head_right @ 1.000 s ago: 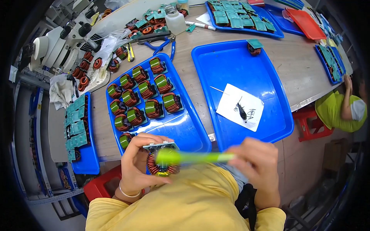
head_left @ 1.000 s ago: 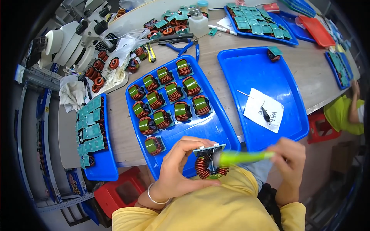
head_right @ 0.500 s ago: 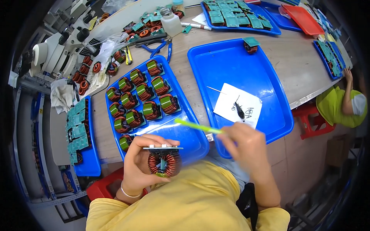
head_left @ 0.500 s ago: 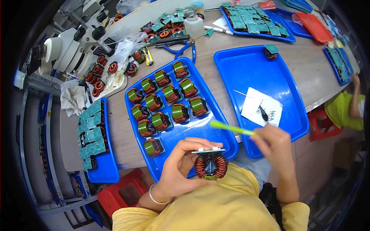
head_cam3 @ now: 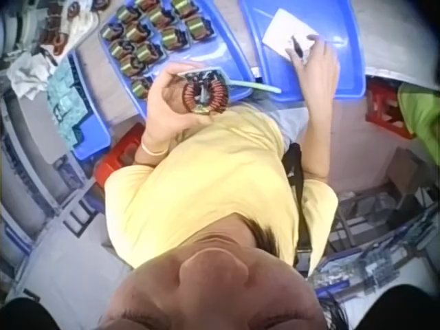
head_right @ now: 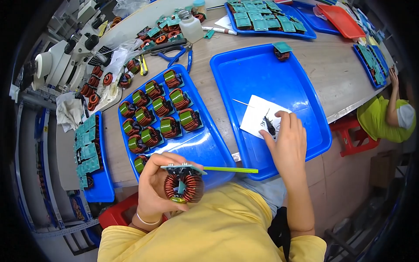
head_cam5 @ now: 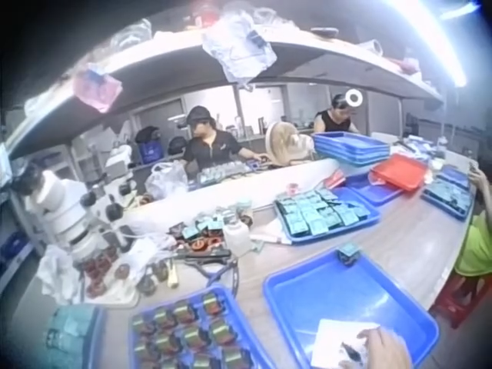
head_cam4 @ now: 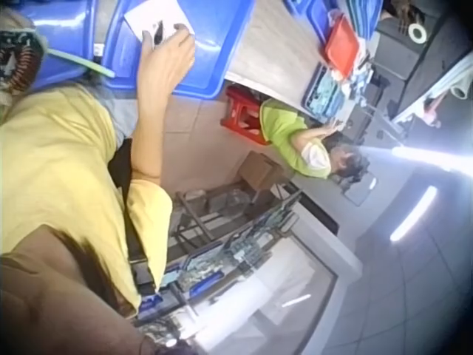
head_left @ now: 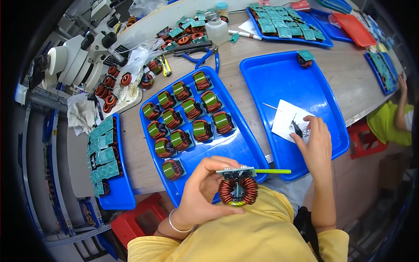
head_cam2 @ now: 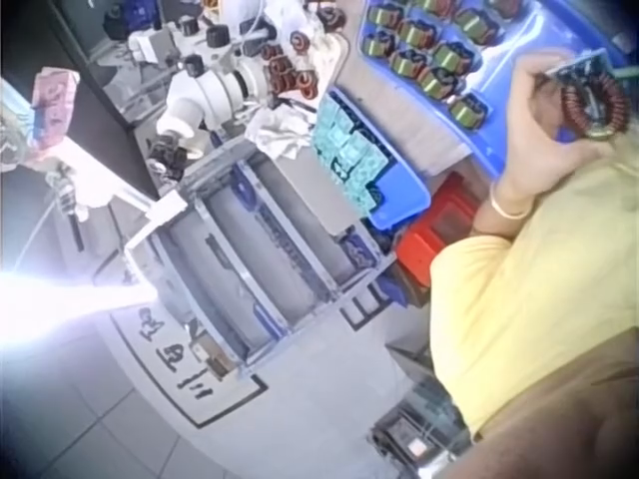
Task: Cleaning and inspecting toroidal inductor components using a brush and marking them.
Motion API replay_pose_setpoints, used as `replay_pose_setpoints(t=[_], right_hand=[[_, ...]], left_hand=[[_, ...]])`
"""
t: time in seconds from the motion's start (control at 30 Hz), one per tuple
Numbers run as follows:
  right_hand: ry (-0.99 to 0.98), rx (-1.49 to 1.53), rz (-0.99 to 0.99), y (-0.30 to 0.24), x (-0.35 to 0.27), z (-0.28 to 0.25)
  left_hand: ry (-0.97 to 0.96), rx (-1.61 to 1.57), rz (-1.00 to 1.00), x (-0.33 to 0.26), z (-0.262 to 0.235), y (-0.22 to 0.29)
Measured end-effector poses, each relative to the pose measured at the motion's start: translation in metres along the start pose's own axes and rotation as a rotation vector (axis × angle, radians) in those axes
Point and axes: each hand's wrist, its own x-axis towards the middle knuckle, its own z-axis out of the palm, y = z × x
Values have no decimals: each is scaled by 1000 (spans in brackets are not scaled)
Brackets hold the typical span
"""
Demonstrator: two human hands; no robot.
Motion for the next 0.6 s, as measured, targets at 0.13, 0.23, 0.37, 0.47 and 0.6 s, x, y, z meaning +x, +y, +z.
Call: replay_pose_setpoints(t=[0.13,0.23,0.37,0.47,0.6], right_hand=[[-166,43,63,23,-4,13],[-102,157,79,30,-5,18],[25,302,204,24,-1,7],[-55,665,277,13,-2,-9],[-100,989,241,-16,-3,-40]], left_hand=[[-31,104,92,5,3,1],[-27,151,113,7,3,2],[12,-84,4,5,1,-1],[62,-257,-91,2,1,-3],[-126,-475,-144,4,-5,-6]])
